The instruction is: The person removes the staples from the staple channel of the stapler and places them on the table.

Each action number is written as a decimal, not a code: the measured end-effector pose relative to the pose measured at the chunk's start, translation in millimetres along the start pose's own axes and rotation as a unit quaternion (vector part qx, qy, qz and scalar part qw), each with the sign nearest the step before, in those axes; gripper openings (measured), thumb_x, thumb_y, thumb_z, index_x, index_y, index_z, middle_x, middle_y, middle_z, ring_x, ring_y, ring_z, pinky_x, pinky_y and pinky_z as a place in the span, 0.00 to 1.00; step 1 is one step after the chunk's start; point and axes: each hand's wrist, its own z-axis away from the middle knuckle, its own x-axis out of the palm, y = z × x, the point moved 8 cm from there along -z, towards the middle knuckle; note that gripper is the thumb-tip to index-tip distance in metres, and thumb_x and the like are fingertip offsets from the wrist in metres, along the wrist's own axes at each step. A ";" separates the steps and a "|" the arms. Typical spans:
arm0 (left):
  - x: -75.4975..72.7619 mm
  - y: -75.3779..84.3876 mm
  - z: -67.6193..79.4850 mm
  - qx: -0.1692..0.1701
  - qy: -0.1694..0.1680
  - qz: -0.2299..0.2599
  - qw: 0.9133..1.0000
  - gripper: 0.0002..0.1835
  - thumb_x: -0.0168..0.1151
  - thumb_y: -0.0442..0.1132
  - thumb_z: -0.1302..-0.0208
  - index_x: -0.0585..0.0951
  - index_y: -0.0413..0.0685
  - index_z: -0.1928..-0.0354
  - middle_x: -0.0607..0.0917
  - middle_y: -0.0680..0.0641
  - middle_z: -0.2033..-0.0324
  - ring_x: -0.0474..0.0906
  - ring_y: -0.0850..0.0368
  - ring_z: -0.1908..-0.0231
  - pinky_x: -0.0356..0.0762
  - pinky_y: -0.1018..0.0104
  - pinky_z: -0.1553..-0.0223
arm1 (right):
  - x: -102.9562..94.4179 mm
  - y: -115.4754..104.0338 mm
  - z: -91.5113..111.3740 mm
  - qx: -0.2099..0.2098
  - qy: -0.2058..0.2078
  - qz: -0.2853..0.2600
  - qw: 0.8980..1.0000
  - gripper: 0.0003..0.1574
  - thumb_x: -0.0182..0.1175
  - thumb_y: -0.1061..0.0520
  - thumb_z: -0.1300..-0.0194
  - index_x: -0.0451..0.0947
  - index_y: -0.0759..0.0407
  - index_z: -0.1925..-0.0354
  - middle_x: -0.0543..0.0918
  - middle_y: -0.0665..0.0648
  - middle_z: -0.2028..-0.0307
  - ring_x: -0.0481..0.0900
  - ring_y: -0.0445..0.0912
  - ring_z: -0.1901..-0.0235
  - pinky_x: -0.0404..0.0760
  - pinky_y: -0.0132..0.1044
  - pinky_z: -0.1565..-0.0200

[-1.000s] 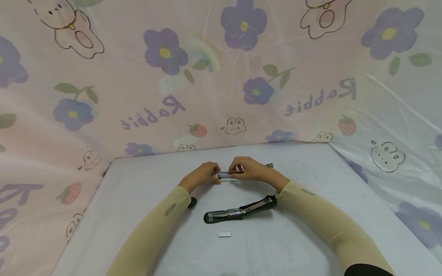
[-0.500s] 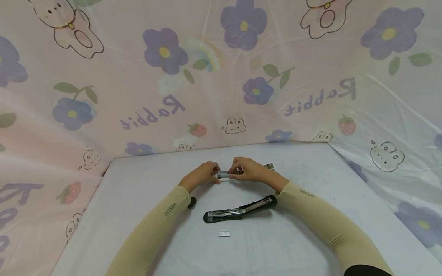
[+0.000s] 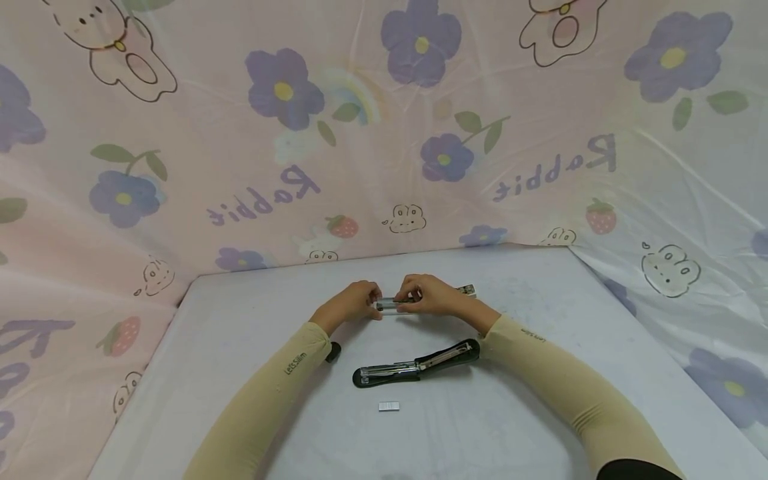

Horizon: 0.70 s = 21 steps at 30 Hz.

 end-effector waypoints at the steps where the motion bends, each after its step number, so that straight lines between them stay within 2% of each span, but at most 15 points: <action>1: 0.0 0.0 0.0 0.000 0.000 0.000 1.000 0.21 0.81 0.37 0.37 0.82 0.37 0.47 0.83 0.46 0.57 0.78 0.53 0.56 0.79 0.57 0.47 | -0.6 -0.5 -0.1 0.002 0.002 0.000 1.000 0.10 0.76 0.56 0.31 0.92 0.57 0.53 0.83 0.47 0.62 0.74 0.40 0.69 0.74 0.33 0.65; 13: -0.9 -0.4 -0.3 0.005 0.000 0.002 1.000 0.21 0.81 0.37 0.37 0.82 0.37 0.48 0.84 0.45 0.57 0.79 0.52 0.55 0.80 0.56 0.46 | -2.7 7.5 -7.8 0.014 0.037 0.008 0.999 0.04 0.73 0.52 0.28 0.91 0.50 0.58 0.82 0.45 0.65 0.76 0.40 0.69 0.76 0.35 0.65; 21: 1.0 -2.0 -1.2 0.002 -0.006 -0.001 1.000 0.21 0.81 0.37 0.37 0.82 0.38 0.47 0.83 0.45 0.57 0.78 0.52 0.55 0.79 0.57 0.46 | -1.6 4.7 -13.9 0.009 0.031 0.013 0.999 0.03 0.74 0.53 0.29 0.87 0.46 0.61 0.82 0.44 0.65 0.76 0.40 0.69 0.77 0.36 0.64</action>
